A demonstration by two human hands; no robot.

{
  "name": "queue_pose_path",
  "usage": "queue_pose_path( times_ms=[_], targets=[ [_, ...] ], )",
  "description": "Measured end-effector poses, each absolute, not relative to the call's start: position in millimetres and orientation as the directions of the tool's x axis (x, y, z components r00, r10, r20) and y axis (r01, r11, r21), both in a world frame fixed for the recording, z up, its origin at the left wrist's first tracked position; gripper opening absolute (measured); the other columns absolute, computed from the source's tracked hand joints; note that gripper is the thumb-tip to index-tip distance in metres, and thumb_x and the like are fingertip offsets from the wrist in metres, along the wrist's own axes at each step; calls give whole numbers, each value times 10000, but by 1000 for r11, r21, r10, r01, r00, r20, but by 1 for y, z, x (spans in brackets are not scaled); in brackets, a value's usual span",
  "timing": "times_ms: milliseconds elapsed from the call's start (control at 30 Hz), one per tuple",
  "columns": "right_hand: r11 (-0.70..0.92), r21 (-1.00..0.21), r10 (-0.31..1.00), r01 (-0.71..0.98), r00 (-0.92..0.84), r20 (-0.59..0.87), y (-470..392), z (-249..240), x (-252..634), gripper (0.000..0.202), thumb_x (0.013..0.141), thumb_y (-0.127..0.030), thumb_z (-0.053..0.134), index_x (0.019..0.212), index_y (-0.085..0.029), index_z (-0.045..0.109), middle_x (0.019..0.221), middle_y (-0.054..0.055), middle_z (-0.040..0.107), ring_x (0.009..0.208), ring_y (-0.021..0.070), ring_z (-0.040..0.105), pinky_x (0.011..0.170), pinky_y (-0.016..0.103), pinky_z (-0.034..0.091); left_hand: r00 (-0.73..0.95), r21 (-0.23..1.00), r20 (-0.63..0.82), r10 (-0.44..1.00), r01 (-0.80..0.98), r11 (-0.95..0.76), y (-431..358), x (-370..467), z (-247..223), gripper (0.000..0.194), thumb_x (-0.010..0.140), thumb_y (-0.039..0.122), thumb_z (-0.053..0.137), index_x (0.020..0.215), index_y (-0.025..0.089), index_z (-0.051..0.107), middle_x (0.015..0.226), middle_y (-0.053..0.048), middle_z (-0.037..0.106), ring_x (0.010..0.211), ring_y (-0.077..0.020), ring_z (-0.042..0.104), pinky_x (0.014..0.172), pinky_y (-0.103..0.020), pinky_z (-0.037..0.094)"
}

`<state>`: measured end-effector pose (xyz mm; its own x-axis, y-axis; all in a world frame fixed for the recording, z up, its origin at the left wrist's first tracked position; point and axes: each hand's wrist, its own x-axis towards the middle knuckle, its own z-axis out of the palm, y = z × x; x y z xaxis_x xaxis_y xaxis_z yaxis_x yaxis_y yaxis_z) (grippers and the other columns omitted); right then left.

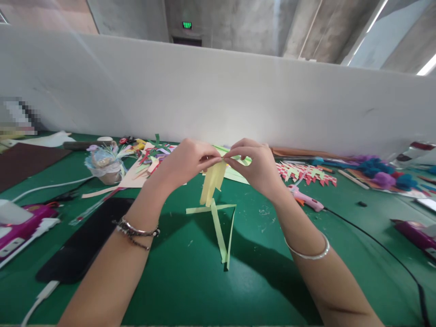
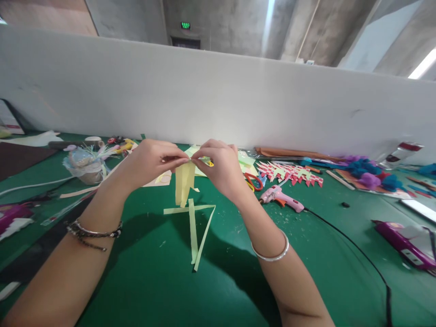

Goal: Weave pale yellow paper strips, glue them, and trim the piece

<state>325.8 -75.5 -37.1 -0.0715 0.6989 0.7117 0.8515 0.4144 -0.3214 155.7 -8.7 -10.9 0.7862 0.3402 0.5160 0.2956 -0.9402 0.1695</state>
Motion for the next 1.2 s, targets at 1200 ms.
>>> queue_pose_path(
  times_ms=[1200],
  targets=[
    [557,-296,766,776,-341,546,-116,-35,344,401,815,-45,354,1151,-197,512,1104,79,563,1031,177,515,867,361,408,487,571,425,763,509,-644,-79,68,-25,178,754,378,589,695,235,676,606,26,630,494,-95,500,456,-198,368]
  ],
)
